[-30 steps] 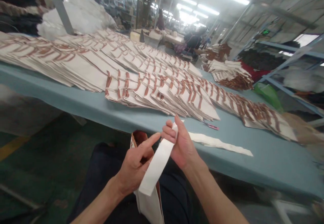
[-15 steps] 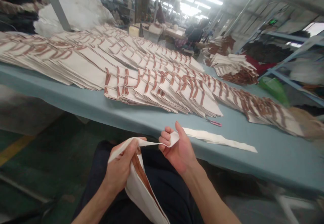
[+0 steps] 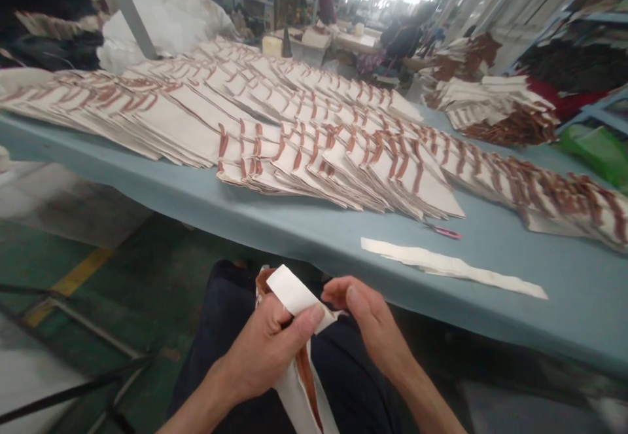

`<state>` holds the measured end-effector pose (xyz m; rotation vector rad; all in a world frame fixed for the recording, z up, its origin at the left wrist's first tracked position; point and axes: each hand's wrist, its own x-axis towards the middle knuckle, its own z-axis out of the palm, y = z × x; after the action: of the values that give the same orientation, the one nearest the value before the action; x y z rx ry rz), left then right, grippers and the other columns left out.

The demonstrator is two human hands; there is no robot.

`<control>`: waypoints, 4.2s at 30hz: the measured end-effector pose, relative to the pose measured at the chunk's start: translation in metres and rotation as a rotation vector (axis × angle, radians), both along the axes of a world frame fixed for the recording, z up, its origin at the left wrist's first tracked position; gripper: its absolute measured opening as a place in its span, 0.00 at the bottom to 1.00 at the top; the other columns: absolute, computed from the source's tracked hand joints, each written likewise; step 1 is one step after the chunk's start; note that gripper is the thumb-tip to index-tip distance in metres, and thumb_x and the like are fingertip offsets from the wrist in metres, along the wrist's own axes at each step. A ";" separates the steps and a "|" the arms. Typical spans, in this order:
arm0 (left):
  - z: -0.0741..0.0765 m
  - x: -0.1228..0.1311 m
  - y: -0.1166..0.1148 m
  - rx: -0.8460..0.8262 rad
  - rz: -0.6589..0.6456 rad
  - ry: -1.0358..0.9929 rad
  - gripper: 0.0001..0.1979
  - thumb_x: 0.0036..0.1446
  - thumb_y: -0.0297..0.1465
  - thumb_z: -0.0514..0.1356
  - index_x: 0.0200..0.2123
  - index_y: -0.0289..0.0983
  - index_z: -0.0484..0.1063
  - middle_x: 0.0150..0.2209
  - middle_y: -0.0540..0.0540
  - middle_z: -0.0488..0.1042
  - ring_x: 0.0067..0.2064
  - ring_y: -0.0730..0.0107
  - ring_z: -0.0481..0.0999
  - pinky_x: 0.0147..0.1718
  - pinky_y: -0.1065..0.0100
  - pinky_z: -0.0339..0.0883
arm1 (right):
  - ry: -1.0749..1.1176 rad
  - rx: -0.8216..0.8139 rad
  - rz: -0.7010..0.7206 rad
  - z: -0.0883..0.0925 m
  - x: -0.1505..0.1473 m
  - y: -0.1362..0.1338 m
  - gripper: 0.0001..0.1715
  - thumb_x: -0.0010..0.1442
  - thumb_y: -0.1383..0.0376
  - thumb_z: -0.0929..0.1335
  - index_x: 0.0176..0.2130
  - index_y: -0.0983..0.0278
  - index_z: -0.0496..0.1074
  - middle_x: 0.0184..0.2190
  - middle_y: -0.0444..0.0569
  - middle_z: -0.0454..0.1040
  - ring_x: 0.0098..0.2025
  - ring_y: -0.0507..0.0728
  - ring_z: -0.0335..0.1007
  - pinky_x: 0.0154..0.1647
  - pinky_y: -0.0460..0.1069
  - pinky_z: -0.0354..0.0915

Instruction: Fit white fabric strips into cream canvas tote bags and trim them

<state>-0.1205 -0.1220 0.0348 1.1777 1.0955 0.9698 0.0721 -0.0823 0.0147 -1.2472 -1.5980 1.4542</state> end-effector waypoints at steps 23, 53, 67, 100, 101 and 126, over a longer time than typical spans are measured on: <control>0.000 0.005 -0.008 -0.109 -0.043 -0.080 0.26 0.63 0.49 0.61 0.23 0.34 0.73 0.20 0.52 0.64 0.22 0.76 0.59 0.21 0.74 0.52 | 0.268 -0.118 0.147 0.035 -0.030 0.003 0.34 0.66 0.38 0.68 0.54 0.61 0.75 0.38 0.49 0.80 0.39 0.57 0.75 0.39 0.48 0.68; -0.023 -0.008 0.016 -0.179 0.252 -0.132 0.33 0.56 0.61 0.63 0.28 0.33 0.77 0.21 0.49 0.72 0.24 0.71 0.68 0.25 0.71 0.63 | 0.163 -0.067 -0.048 0.008 -0.038 0.008 0.38 0.60 0.35 0.71 0.20 0.61 0.62 0.15 0.38 0.61 0.20 0.47 0.51 0.21 0.45 0.50; -0.040 -0.006 0.003 -0.090 0.214 -0.061 0.33 0.66 0.59 0.51 0.33 0.35 0.75 0.24 0.52 0.62 0.26 0.71 0.59 0.25 0.69 0.54 | 0.359 -0.294 -0.219 0.015 -0.057 0.012 0.31 0.48 0.41 0.80 0.31 0.65 0.75 0.21 0.42 0.75 0.18 0.47 0.63 0.18 0.42 0.61; -0.014 0.001 -0.008 -0.074 0.082 0.069 0.17 0.61 0.44 0.57 0.28 0.36 0.68 0.21 0.56 0.57 0.23 0.75 0.55 0.23 0.72 0.50 | 0.286 -0.179 -0.346 0.003 -0.068 0.028 0.24 0.56 0.46 0.72 0.35 0.64 0.73 0.28 0.51 0.83 0.19 0.50 0.68 0.18 0.43 0.63; -0.013 0.000 -0.009 -0.059 0.081 0.071 0.17 0.61 0.44 0.57 0.27 0.36 0.68 0.21 0.56 0.57 0.23 0.75 0.56 0.23 0.72 0.50 | 0.260 -0.174 -0.325 0.001 -0.067 0.027 0.24 0.57 0.46 0.72 0.35 0.64 0.73 0.27 0.51 0.83 0.19 0.50 0.67 0.18 0.43 0.63; -0.011 -0.006 -0.014 0.013 0.232 0.038 0.17 0.64 0.43 0.58 0.29 0.36 0.69 0.23 0.54 0.60 0.24 0.74 0.57 0.24 0.72 0.52 | -0.340 0.105 -0.148 0.026 -0.055 0.011 0.10 0.60 0.60 0.71 0.42 0.59 0.71 0.24 0.42 0.77 0.25 0.56 0.70 0.26 0.48 0.56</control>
<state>-0.1268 -0.1356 0.0238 1.0992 1.2784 1.1373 0.0167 -0.0713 0.0405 -1.5770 -1.7306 1.0952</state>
